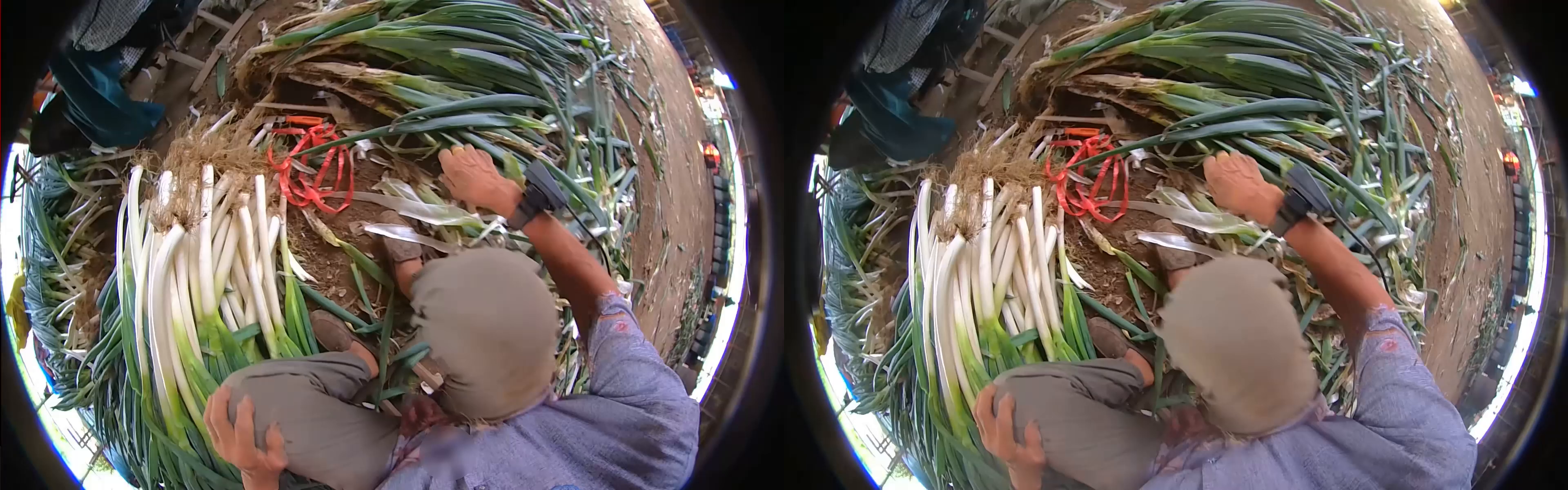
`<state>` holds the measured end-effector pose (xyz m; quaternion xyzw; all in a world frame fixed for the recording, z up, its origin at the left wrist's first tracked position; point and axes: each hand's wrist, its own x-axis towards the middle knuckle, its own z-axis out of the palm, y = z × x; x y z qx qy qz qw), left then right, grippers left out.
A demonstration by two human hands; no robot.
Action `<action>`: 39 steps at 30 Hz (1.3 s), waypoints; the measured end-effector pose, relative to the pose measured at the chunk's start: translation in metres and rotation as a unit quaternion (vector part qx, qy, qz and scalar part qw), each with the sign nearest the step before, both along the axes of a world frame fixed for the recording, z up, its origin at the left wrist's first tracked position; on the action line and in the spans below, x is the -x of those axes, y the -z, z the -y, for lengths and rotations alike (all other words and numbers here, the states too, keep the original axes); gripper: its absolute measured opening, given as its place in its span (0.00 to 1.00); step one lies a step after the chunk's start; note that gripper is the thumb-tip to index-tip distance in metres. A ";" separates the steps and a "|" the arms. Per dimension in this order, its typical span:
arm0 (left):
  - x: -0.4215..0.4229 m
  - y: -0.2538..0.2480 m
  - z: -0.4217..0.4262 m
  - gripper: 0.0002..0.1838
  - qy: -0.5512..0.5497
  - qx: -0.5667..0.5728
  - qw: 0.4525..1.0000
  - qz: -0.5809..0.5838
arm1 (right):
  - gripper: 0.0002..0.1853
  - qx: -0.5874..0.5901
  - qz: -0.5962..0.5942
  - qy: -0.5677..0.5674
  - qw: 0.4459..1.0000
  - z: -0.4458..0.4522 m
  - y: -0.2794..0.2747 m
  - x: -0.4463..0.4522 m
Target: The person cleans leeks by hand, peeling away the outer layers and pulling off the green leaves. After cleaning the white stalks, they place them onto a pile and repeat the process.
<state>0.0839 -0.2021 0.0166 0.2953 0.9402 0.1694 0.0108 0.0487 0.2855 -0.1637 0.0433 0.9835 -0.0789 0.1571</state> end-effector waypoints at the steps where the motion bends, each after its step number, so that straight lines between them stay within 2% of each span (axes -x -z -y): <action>1: 0.003 0.001 0.000 0.23 0.008 0.004 1.000 0.008 | 0.14 -0.011 -0.063 -0.033 0.997 0.004 0.013 0.019; 3: 0.008 -0.002 0.000 0.23 0.025 0.008 0.999 0.026 | 0.15 0.008 -0.088 -0.047 0.995 0.011 0.030 0.067; 5: 0.014 -0.012 -0.009 0.20 0.004 0.041 0.998 0.038 | 0.17 0.040 -0.064 -0.038 0.996 0.013 0.036 0.115; 9: 0.019 -0.014 -0.003 0.20 -0.020 0.035 0.994 0.104 | 0.28 -0.030 -0.081 0.015 0.996 -0.005 0.067 0.187; 12: 0.024 -0.014 -0.003 0.20 -0.030 0.043 0.992 0.117 | 0.36 -0.054 -0.111 0.031 0.992 -0.025 0.101 0.211; 16: 0.032 -0.013 -0.009 0.20 -0.035 0.061 0.989 0.132 | 0.37 -0.048 -0.117 0.023 0.992 -0.044 0.129 0.221; 19: 0.038 -0.010 -0.018 0.20 -0.040 0.062 0.989 0.131 | 0.38 0.000 -0.044 0.042 0.998 -0.060 0.136 0.236; 23: 0.046 -0.011 -0.028 0.19 -0.031 0.073 0.985 0.154 | 0.34 0.004 0.042 0.072 0.996 -0.069 0.128 0.246; 26: 0.048 -0.011 -0.035 0.19 -0.034 0.076 0.983 0.161 | 0.30 0.062 0.049 0.072 0.994 -0.071 0.133 0.231; 27: 0.048 -0.012 -0.037 0.20 -0.035 0.082 0.982 0.164 | 0.32 0.073 0.073 0.077 0.992 -0.063 0.127 0.223; 29: 0.047 -0.014 -0.041 0.20 -0.034 0.093 0.980 0.170 | 0.29 0.108 0.042 0.062 0.991 -0.045 0.124 0.197; 31: 0.045 -0.013 -0.043 0.21 -0.019 0.064 0.986 0.155 | 0.23 0.084 -0.007 0.026 0.996 -0.024 0.125 0.165; 32: 0.043 -0.011 -0.044 0.21 -0.012 0.048 0.988 0.146 | 0.18 0.074 -0.076 0.010 0.994 -0.013 0.124 0.148; 33: 0.039 -0.010 -0.043 0.21 -0.009 0.046 0.990 0.136 | 0.18 0.078 -0.069 0.017 0.994 -0.008 0.116 0.140; 35: 0.033 -0.007 -0.037 0.22 -0.001 0.037 0.993 0.109 | 0.16 0.080 -0.063 0.028 0.994 -0.001 0.091 0.131; 39: 0.023 -0.002 -0.027 0.23 0.012 -0.015 0.999 0.030 | 0.15 0.104 -0.151 0.071 0.980 -0.005 0.012 0.103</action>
